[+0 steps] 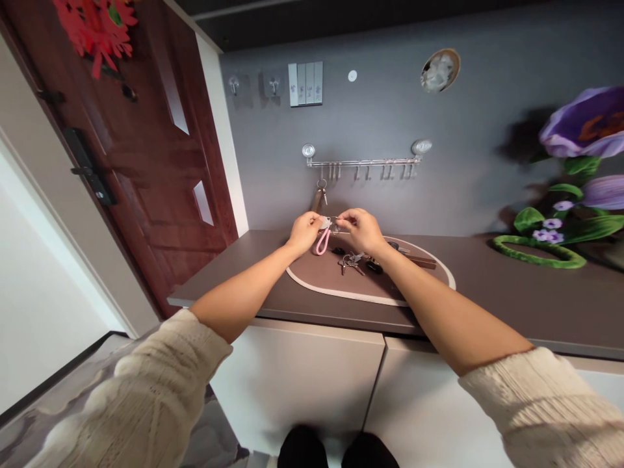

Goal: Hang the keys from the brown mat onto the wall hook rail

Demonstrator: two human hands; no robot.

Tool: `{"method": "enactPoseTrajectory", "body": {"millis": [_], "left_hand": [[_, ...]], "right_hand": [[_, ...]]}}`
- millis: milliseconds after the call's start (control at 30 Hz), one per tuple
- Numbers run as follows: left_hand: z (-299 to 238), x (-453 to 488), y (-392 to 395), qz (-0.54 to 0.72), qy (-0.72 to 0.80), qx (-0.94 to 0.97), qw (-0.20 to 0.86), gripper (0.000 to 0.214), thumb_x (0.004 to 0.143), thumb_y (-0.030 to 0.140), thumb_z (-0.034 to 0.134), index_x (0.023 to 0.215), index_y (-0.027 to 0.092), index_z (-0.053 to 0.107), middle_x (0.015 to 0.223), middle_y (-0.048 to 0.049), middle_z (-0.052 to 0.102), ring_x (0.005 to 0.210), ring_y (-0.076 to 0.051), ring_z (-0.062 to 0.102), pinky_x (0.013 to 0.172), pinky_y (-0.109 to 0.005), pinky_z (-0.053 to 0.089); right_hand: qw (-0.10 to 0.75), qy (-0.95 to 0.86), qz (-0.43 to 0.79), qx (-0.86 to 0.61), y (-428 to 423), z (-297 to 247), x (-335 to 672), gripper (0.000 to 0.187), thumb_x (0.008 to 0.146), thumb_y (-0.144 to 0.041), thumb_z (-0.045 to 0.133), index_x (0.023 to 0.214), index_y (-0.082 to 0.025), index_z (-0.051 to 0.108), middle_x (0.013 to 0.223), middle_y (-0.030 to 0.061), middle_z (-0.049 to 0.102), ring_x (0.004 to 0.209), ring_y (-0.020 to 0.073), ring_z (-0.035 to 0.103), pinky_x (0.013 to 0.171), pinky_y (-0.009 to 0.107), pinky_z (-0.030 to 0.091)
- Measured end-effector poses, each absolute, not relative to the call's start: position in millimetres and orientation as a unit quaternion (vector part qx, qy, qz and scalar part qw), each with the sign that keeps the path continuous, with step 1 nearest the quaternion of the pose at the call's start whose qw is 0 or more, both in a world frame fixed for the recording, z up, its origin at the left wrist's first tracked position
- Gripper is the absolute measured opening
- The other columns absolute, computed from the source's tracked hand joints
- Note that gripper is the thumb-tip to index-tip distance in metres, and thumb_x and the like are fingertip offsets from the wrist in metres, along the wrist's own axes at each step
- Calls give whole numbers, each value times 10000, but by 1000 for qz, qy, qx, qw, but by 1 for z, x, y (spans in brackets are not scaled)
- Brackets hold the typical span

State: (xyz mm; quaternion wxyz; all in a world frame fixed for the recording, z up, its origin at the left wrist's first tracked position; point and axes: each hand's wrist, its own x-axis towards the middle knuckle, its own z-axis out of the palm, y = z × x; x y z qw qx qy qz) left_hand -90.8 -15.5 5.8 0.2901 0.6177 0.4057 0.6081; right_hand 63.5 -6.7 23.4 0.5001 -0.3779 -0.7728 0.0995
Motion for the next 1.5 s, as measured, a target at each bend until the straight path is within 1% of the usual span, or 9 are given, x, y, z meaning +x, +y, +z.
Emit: {"method": "enactPoseTrajectory", "body": {"millis": [133,233,367,433,600,733,867,1167,1500], "left_hand": [[7,-90,-19,588,427,612,313,128,759,219,486,665,141,522,586,10,553,556,-90,523,607,-235,443],[7,-89,-22,565,423,627,331,159,756,249,493,644,142,534,579,10,549,523,-84,488,579,-230,417],[9,-89,-24,569,387,654,316,118,718,249,544,702,136,575,686,-11,593,650,-101,529,678,-238,417],[11,-90,-25,580,368,661,302,153,720,282,547,749,137,586,725,-17,601,696,-107,531,717,-244,409],[15,-91,-28,595,328,678,279,251,717,370,557,793,134,588,735,-13,585,708,-105,505,738,-252,387],[15,-90,-28,592,321,678,295,224,678,337,605,746,126,570,694,3,554,669,-93,478,698,-240,373],[15,-90,-28,598,314,663,323,176,700,304,581,721,133,547,666,17,525,638,-83,460,667,-228,362],[20,-92,-28,628,327,632,315,129,714,273,565,730,148,542,634,27,491,576,-74,402,602,-219,334],[17,-90,-25,633,320,643,289,187,706,323,569,761,145,566,725,-7,571,692,-104,490,711,-246,385]], "right_hand": [[531,-754,188,-337,-6,25,63,111,736,-266,552,731,-160,586,722,14,590,682,118,510,685,241,382],[547,-743,227,-312,-6,25,63,147,740,-298,542,744,-154,573,688,5,575,641,105,496,653,232,392],[568,-716,269,-304,-4,25,63,179,740,-322,540,770,-149,570,700,9,572,619,92,480,636,225,399],[577,-703,285,-304,-4,25,63,191,734,-331,546,778,-147,573,707,9,571,610,86,474,625,224,399],[575,-696,311,-298,-7,25,60,220,700,-359,586,754,-146,583,683,2,568,605,85,475,623,234,402],[571,-696,332,-282,-8,23,57,244,671,-376,616,750,-146,590,700,9,584,631,94,498,637,242,411],[574,-686,356,-268,-7,21,56,238,677,-368,611,763,-150,575,688,-1,572,622,90,499,639,245,414],[566,-702,326,-282,-10,22,56,232,654,-358,633,751,-151,595,769,25,616,719,122,535,738,283,413],[562,-710,315,-286,-17,29,57,232,636,-376,636,709,-159,596,723,17,611,716,139,536,742,292,401]]}}
